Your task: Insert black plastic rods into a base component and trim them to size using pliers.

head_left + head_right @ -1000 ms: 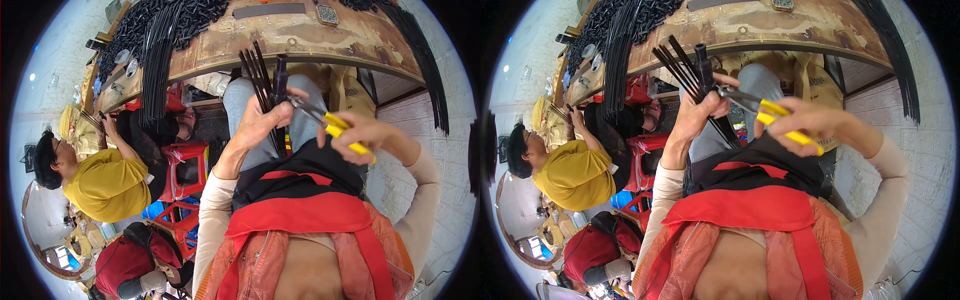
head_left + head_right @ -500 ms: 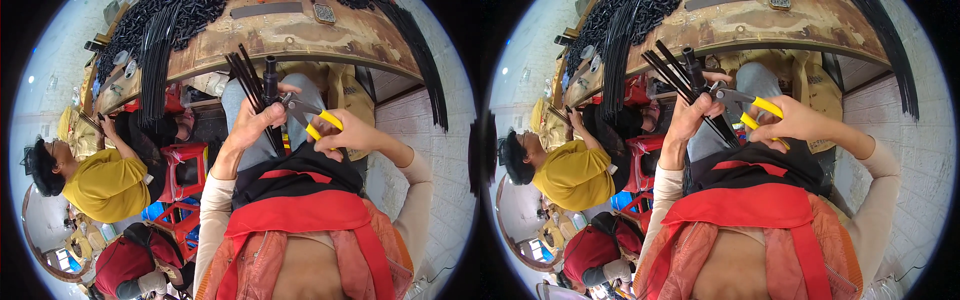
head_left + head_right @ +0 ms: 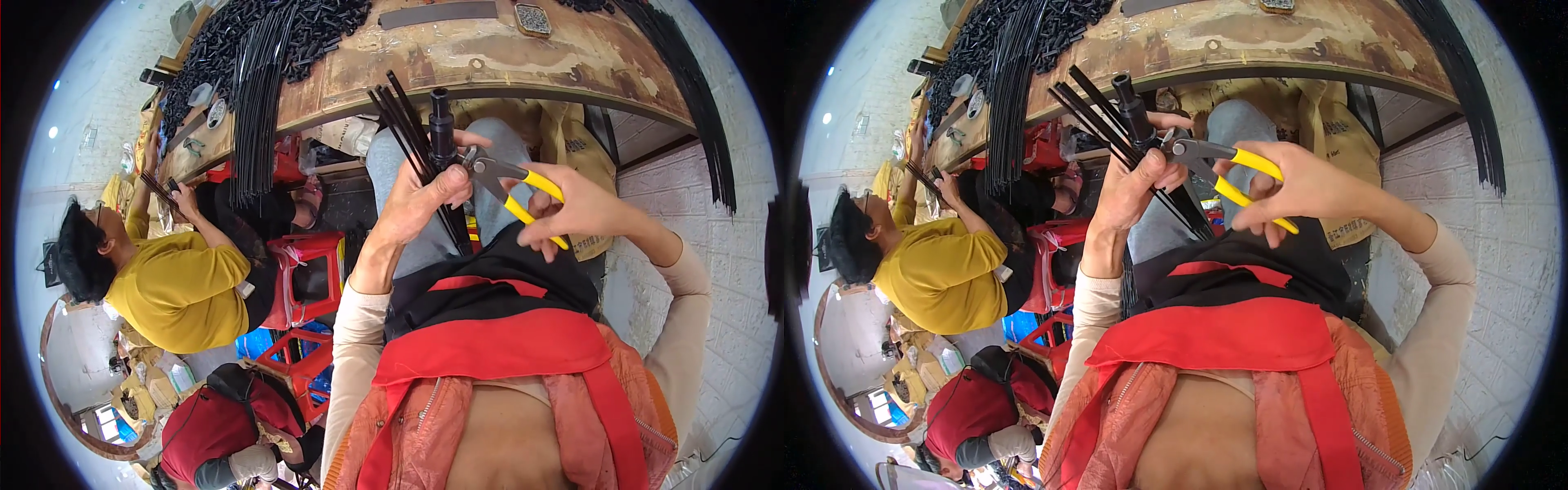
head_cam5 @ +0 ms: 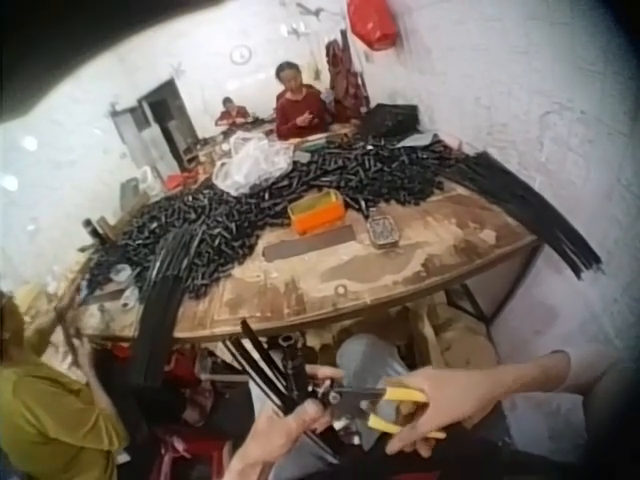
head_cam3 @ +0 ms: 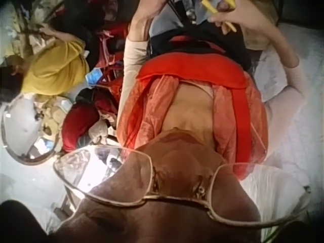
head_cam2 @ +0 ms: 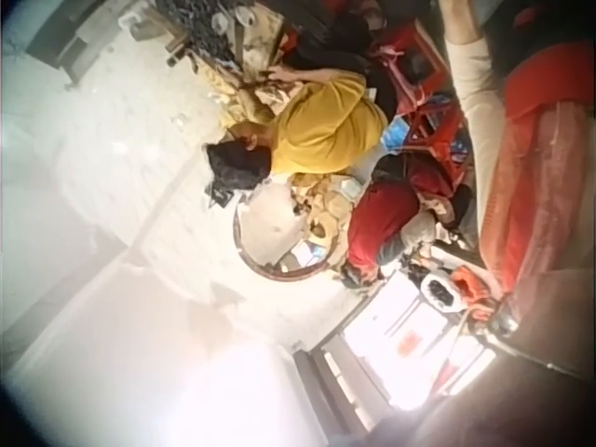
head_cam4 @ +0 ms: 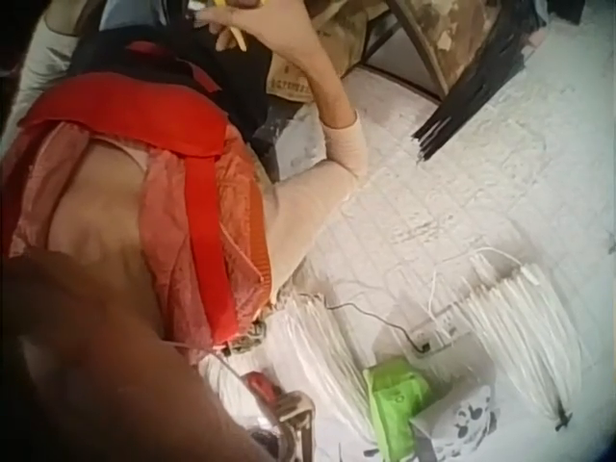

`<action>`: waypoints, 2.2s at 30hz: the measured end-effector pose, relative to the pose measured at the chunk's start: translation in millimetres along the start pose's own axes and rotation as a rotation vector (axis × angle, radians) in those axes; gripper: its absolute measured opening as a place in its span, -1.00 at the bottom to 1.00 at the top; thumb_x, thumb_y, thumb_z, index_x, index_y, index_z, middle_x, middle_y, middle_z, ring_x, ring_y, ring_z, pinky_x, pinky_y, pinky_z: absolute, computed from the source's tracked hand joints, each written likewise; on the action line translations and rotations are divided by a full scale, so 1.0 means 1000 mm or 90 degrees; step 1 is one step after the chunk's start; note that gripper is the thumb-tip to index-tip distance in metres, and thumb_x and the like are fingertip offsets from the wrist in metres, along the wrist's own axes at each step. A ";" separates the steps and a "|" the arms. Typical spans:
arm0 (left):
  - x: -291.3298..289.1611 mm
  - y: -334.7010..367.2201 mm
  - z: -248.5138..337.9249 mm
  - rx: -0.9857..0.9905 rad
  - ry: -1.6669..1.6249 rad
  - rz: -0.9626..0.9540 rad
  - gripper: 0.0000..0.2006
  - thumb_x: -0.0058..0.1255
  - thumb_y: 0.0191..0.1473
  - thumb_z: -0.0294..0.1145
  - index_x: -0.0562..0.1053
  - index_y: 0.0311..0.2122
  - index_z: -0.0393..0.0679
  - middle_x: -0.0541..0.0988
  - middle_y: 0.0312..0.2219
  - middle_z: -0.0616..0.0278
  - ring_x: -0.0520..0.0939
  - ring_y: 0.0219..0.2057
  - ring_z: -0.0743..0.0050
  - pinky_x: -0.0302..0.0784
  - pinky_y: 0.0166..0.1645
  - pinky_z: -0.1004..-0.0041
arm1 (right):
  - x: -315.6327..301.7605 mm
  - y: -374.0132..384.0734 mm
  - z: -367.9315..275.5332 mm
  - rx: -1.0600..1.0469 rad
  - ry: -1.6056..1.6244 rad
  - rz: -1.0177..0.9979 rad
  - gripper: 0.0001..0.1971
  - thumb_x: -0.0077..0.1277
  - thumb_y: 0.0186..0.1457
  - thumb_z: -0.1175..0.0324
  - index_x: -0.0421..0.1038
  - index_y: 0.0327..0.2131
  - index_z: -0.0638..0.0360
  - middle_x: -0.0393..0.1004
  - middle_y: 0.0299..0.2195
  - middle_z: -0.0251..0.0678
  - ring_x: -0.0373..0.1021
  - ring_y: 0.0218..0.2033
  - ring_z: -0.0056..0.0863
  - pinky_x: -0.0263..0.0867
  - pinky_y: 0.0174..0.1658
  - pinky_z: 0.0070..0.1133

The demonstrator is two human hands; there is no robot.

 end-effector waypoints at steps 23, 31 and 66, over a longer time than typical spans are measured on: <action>-0.003 -0.002 0.001 0.063 0.050 0.057 -0.58 -0.02 0.21 -0.14 0.29 -0.01 -0.29 0.16 -0.66 0.46 0.15 -0.63 0.66 0.11 -0.52 0.56 | -0.022 -0.007 -0.032 -0.145 -0.535 0.236 -0.67 0.04 0.11 0.31 0.36 -0.08 0.25 0.48 -0.44 -0.17 0.42 -0.42 -0.18 0.30 -0.28 -0.49; -0.009 -0.003 -0.001 0.055 -0.026 0.012 -0.75 -0.04 0.23 -0.33 0.25 -0.11 -0.23 0.28 -0.59 0.39 0.26 -0.59 0.67 0.21 -0.48 0.56 | -0.012 0.001 -0.026 -0.091 -0.343 0.115 -0.68 -0.11 0.24 0.17 0.38 -0.24 0.30 0.54 -0.48 -0.32 0.44 -0.44 -0.53 0.31 -0.30 -0.55; -0.053 0.043 -0.021 -0.028 -0.023 0.189 -0.72 -0.11 0.25 -0.34 0.32 -0.05 -0.35 0.23 -0.59 0.45 0.19 -0.58 0.71 0.15 -0.46 0.59 | -0.327 0.092 -0.092 -0.154 -0.793 0.622 -0.74 0.00 0.03 0.28 0.48 -0.25 0.23 0.52 -0.44 -0.08 0.46 -0.39 -0.12 0.37 -0.28 -0.33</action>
Point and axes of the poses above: each hand's wrist, its own y-axis towards the middle knuckle, its own x-axis out of the palm, z = x × y, the point moved 9 cm from there along y, towards the middle knuckle
